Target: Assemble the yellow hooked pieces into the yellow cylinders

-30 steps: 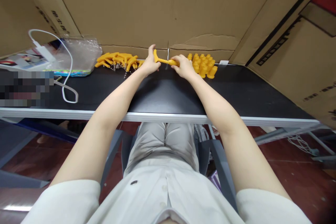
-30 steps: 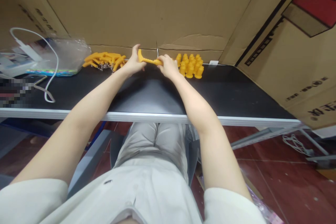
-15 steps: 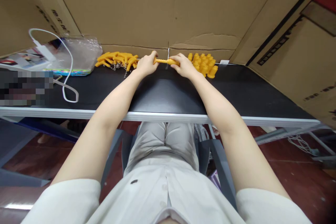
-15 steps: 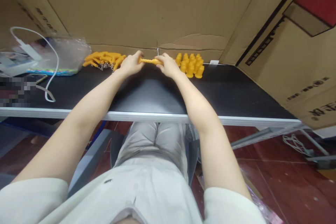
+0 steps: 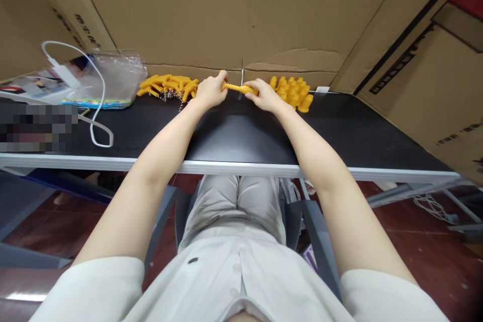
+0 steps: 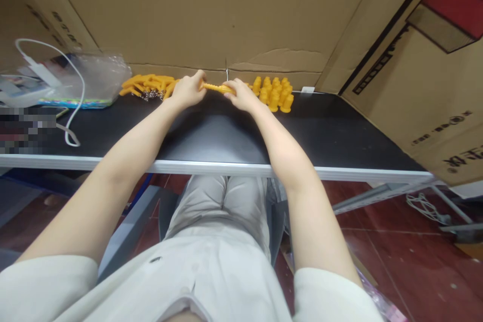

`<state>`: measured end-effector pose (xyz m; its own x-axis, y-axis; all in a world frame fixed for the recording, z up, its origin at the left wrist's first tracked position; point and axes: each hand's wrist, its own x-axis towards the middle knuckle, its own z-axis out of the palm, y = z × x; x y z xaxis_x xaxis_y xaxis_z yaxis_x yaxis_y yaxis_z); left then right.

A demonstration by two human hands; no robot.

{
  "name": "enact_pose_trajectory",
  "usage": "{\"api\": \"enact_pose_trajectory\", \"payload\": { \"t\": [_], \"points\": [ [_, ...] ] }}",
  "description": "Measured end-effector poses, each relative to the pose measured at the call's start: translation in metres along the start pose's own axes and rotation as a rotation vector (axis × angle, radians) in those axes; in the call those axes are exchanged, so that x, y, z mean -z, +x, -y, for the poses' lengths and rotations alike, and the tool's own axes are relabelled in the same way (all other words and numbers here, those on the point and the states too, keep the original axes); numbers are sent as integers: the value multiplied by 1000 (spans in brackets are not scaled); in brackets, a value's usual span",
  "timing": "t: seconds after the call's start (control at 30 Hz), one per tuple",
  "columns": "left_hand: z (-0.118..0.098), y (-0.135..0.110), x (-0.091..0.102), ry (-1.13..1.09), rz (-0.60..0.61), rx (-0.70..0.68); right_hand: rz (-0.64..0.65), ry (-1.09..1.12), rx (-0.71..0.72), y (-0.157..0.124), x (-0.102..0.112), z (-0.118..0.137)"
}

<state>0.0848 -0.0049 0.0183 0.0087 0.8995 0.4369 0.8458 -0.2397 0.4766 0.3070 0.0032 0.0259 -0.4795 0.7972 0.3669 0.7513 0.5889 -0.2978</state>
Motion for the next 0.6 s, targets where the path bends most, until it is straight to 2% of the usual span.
{"api": "enact_pose_trajectory", "payload": {
  "t": [0.23, 0.33, 0.5, 0.6],
  "points": [
    [-11, -7, 10, -6, 15, 28, -20, 0, 18, -2, 4, 5],
    [-15, -9, 14, 29, 20, 12, -28, 7, 42, 1, 2, -4],
    [-15, -11, 15, 230, 25, -37, -77, 88, 174, 12, -6, -25],
    [-9, -8, 12, 248, 6, -56, -105, 105, 162, 16, -8, -31]
  ]
}}
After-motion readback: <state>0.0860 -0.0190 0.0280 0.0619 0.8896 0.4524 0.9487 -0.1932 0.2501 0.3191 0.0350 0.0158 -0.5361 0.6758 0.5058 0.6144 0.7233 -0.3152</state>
